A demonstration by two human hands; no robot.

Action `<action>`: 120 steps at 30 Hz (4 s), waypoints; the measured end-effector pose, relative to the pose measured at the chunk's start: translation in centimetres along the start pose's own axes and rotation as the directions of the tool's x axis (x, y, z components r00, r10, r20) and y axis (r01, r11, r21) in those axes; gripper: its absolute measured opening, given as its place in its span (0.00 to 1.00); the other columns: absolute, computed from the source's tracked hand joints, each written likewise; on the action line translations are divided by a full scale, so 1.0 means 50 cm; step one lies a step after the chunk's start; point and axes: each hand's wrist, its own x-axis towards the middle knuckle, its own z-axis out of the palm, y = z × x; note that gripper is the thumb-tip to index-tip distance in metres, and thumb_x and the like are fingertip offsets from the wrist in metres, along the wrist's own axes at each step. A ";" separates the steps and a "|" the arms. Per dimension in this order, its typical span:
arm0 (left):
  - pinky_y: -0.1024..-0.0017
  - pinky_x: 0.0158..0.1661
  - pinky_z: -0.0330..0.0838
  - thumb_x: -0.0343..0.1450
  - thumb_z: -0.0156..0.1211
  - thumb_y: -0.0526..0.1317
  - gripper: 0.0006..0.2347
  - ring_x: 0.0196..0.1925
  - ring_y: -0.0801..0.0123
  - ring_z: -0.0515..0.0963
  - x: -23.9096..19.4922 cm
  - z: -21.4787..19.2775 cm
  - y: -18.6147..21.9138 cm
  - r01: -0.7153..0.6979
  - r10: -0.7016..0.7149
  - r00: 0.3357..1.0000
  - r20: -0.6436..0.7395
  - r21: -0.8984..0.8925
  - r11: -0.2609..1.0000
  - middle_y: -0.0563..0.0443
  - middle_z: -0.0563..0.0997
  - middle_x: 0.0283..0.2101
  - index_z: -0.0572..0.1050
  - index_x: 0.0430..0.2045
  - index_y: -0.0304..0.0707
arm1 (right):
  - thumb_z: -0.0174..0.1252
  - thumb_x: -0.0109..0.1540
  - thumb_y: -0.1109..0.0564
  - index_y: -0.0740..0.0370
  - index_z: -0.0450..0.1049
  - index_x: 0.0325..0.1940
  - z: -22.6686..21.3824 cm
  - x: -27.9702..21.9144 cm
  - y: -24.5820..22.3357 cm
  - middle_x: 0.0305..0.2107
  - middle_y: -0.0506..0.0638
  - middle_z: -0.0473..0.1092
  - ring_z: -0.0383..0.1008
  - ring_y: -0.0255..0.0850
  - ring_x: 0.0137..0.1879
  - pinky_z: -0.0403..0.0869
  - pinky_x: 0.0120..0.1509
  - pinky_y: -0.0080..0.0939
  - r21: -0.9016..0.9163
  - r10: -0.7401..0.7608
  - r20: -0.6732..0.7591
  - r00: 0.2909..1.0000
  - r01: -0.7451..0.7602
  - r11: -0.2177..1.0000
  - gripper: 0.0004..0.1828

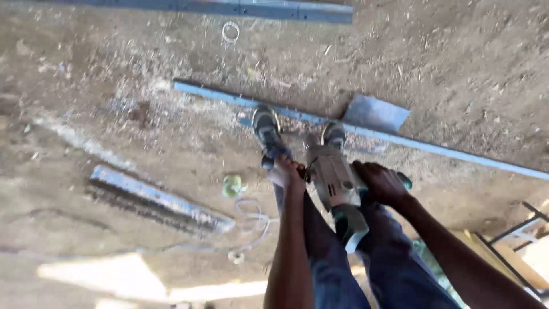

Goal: Using a power drill to create a series of holes in a metal L-beam.

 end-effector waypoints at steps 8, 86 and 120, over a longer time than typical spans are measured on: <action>0.66 0.13 0.67 0.66 0.62 0.36 0.16 0.13 0.65 0.67 -0.199 -0.009 0.081 -0.100 0.099 0.994 -0.040 -0.015 0.995 0.54 0.65 0.20 0.60 0.41 0.43 | 0.65 0.49 0.57 0.47 0.54 0.76 0.012 -0.050 0.006 0.48 0.57 0.73 0.77 0.59 0.54 0.81 0.49 0.63 0.117 -0.044 -0.027 0.999 0.047 0.992 0.52; 0.56 0.36 0.78 0.59 0.60 0.27 0.09 0.30 0.50 0.77 0.157 0.068 0.186 -0.581 0.441 0.799 0.409 0.716 0.387 0.35 0.70 0.24 0.66 0.26 0.23 | 0.55 0.55 0.43 0.44 0.73 0.53 -0.051 0.259 -0.075 0.29 0.49 0.70 0.78 0.51 0.38 0.79 0.32 0.56 -0.176 -0.168 -0.413 0.895 0.102 0.979 0.22; 0.45 0.49 0.57 0.81 0.19 0.52 0.20 0.63 0.50 0.62 0.513 -0.067 0.079 0.119 -0.191 0.949 0.252 0.276 0.954 0.49 0.61 0.58 0.61 0.58 0.49 | 0.59 0.44 0.42 0.53 0.68 0.60 -0.049 0.255 -0.101 0.37 0.54 0.73 0.79 0.57 0.48 0.81 0.44 0.61 0.044 -0.163 -0.198 0.966 0.175 0.984 0.40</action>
